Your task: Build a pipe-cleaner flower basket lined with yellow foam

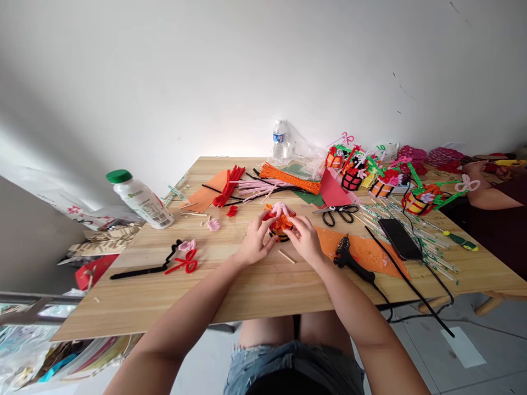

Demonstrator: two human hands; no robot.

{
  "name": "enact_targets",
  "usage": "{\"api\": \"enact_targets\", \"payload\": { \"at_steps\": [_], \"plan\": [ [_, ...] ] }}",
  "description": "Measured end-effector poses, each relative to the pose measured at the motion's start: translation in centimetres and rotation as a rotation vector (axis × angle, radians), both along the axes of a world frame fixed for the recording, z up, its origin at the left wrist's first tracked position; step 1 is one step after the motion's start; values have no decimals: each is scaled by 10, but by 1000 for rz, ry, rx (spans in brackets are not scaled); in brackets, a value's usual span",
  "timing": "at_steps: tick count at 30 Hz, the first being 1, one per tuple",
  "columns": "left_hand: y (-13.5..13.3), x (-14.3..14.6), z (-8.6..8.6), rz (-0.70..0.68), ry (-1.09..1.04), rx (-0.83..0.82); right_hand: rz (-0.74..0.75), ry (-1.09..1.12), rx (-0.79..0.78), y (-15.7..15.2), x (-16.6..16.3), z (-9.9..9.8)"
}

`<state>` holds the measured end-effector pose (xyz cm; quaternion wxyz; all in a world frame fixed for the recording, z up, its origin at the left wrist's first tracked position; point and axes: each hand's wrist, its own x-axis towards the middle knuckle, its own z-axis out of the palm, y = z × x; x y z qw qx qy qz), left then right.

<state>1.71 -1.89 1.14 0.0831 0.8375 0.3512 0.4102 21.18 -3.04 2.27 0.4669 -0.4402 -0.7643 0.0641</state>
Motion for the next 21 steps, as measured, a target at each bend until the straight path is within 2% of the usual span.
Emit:
{"api": "enact_targets", "payload": {
  "at_steps": [21],
  "plan": [
    [0, 0, 0, -5, -2, -2, -8, 5, 12, 1, -1, 0]
  ]
}}
